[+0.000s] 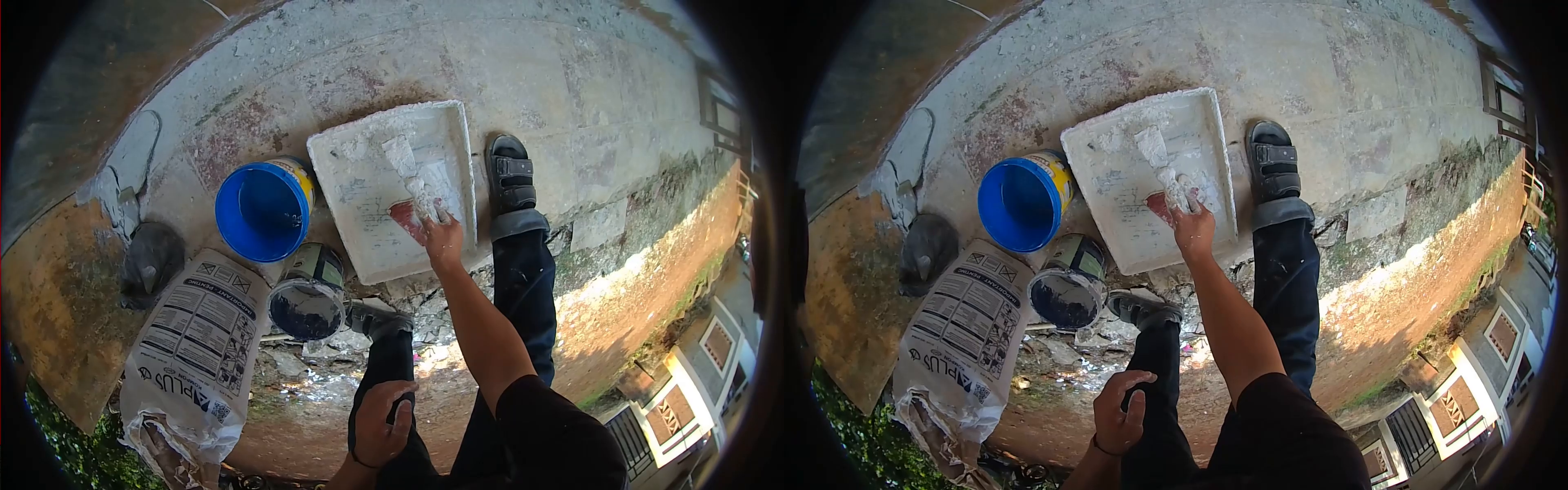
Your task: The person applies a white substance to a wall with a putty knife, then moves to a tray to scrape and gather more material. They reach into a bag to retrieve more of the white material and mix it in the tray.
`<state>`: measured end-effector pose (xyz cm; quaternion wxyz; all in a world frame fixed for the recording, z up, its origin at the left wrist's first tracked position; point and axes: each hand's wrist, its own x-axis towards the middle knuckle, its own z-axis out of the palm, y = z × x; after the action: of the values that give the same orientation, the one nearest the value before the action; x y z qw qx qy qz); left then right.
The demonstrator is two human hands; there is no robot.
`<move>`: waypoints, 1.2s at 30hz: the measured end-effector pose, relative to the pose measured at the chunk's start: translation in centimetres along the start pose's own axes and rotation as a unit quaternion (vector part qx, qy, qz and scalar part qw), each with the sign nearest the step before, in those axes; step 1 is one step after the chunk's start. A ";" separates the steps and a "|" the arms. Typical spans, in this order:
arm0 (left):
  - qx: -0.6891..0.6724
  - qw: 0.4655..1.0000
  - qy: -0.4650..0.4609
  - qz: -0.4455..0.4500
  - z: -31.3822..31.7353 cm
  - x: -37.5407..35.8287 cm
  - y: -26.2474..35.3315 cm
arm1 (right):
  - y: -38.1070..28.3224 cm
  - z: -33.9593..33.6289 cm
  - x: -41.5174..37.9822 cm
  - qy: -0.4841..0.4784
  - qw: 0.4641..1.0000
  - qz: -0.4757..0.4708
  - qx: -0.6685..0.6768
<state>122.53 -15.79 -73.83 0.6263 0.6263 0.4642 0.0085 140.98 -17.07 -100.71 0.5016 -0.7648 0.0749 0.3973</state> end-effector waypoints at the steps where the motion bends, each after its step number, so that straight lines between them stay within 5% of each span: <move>1: 0.000 1.000 0.000 0.000 0.1 0.0 0.0 | -0.8 0.2 -0.3 0.017 0.998 0.035 0.057; 3: -0.004 1.000 0.000 -0.002 0.2 -0.1 0.1 | -0.6 0.0 -0.1 0.034 0.991 0.068 0.113; 8: 0.000 1.000 -0.007 -0.003 0.3 0.0 0.2 | -1.9 -0.5 -0.4 0.023 0.994 -0.012 -0.107; 12: -0.005 1.000 -0.002 0.002 0.8 0.2 0.4 | -1.0 -0.8 0.3 0.060 0.996 0.030 -0.061; 18: -0.006 1.000 -0.006 0.004 1.3 0.3 0.6 | 0.1 -2.1 0.9 0.019 0.995 -0.045 -0.090; 26: -0.010 1.000 0.000 -0.002 1.5 -0.6 0.7 | -2.4 -2.1 0.6 0.071 0.994 0.076 -0.040; 28: -0.037 0.999 0.022 -0.033 1.5 -1.1 0.8 | -2.0 -2.0 0.9 0.020 0.977 -0.131 -0.170; 29: -0.039 0.998 0.026 -0.034 1.5 -1.3 0.8 | -1.9 -2.6 0.9 0.045 0.991 -0.006 -0.127; 33: -0.101 0.993 0.057 -0.035 1.5 -1.7 1.1 | -2.7 -3.1 0.5 -0.002 0.984 0.007 -0.176; 36: -0.120 0.990 0.072 -0.025 1.2 -2.3 1.4 | -3.6 -3.3 0.1 0.048 0.990 0.089 -0.097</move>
<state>122.71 -17.85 -71.68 0.6618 0.5323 0.5194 0.0941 144.66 -18.00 -97.65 0.3840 -0.8182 0.1274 0.4085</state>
